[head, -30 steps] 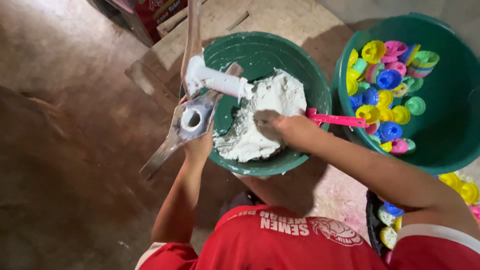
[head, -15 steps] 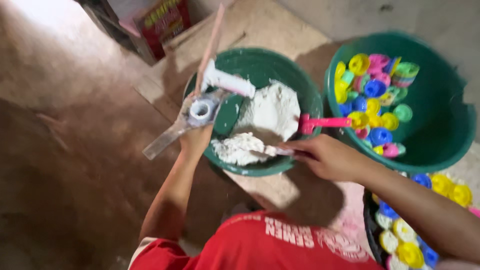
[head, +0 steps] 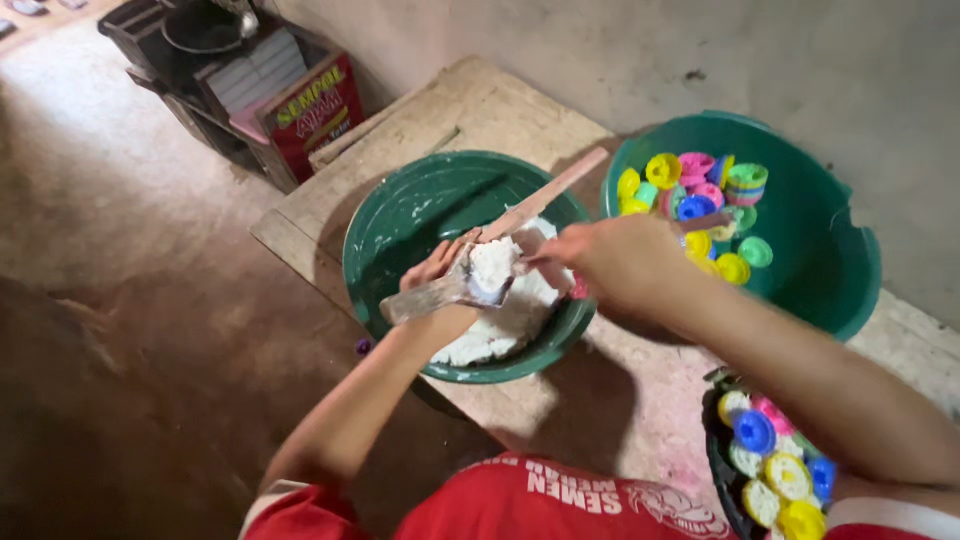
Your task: The person scoops a white paste from a green basin into a metal mold, then presses the paste into small colorful plastic cups arranged in a basket. The person repeatedly fills the mold and distributes the paste into the cups.
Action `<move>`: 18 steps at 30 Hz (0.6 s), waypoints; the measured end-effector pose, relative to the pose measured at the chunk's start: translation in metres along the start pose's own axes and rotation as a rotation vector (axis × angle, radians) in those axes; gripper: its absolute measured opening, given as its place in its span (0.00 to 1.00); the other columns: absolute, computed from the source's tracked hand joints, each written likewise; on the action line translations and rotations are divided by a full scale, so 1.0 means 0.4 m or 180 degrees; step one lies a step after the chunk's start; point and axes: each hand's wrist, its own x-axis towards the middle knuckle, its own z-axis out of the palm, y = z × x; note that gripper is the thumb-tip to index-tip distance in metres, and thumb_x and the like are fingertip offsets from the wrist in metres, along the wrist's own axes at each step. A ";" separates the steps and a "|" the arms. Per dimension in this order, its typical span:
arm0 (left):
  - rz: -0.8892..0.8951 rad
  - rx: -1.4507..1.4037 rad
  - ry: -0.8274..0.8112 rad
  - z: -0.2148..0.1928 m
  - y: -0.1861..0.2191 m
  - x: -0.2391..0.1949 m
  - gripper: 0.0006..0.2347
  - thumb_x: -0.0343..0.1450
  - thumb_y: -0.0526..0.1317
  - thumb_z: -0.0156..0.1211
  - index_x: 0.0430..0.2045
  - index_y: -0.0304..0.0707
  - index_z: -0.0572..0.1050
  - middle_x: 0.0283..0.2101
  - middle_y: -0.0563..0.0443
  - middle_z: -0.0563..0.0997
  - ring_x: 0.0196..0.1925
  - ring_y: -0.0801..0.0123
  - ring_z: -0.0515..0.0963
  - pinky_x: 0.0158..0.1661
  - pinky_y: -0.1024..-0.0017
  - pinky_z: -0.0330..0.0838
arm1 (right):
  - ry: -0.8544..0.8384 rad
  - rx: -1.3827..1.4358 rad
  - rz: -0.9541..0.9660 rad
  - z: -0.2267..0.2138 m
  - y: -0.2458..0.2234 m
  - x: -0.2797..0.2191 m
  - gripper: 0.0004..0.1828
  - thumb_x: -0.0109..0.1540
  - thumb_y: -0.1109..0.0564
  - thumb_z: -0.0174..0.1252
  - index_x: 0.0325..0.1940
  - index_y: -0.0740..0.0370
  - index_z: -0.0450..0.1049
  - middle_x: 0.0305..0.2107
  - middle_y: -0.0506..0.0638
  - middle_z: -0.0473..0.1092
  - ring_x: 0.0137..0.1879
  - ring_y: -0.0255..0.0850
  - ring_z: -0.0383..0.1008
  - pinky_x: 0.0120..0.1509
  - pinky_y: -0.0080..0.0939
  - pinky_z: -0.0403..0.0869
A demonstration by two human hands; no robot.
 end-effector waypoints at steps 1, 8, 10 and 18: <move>0.0143 0.0172 0.0085 0.010 0.010 0.014 0.26 0.65 0.49 0.68 0.58 0.39 0.72 0.60 0.46 0.77 0.61 0.54 0.76 0.52 0.57 0.73 | -0.0026 -0.0417 0.0042 0.021 -0.042 0.021 0.16 0.61 0.58 0.55 0.52 0.45 0.74 0.39 0.48 0.74 0.39 0.50 0.79 0.37 0.52 0.77; -0.0924 -0.0285 -0.0634 0.004 -0.019 -0.029 0.28 0.61 0.49 0.68 0.56 0.42 0.74 0.56 0.46 0.78 0.57 0.56 0.78 0.54 0.60 0.72 | 0.0909 -0.0078 -0.0563 0.031 -0.063 -0.087 0.14 0.51 0.59 0.57 0.42 0.60 0.73 0.32 0.50 0.73 0.36 0.48 0.80 0.37 0.50 0.77; -0.0103 0.0541 0.0008 -0.016 -0.044 -0.027 0.31 0.61 0.52 0.70 0.55 0.33 0.73 0.58 0.41 0.76 0.57 0.49 0.76 0.50 0.55 0.70 | 0.0357 -0.0092 -0.0002 -0.027 -0.035 -0.137 0.16 0.56 0.57 0.57 0.49 0.53 0.74 0.33 0.49 0.73 0.36 0.47 0.80 0.34 0.51 0.77; 0.0223 -0.0011 0.0243 0.084 -0.025 -0.029 0.29 0.62 0.48 0.67 0.58 0.41 0.72 0.56 0.48 0.78 0.56 0.55 0.79 0.47 0.59 0.76 | 0.0344 -0.0882 -0.0470 0.059 -0.148 -0.018 0.15 0.58 0.56 0.55 0.49 0.61 0.72 0.34 0.52 0.74 0.32 0.46 0.80 0.32 0.45 0.77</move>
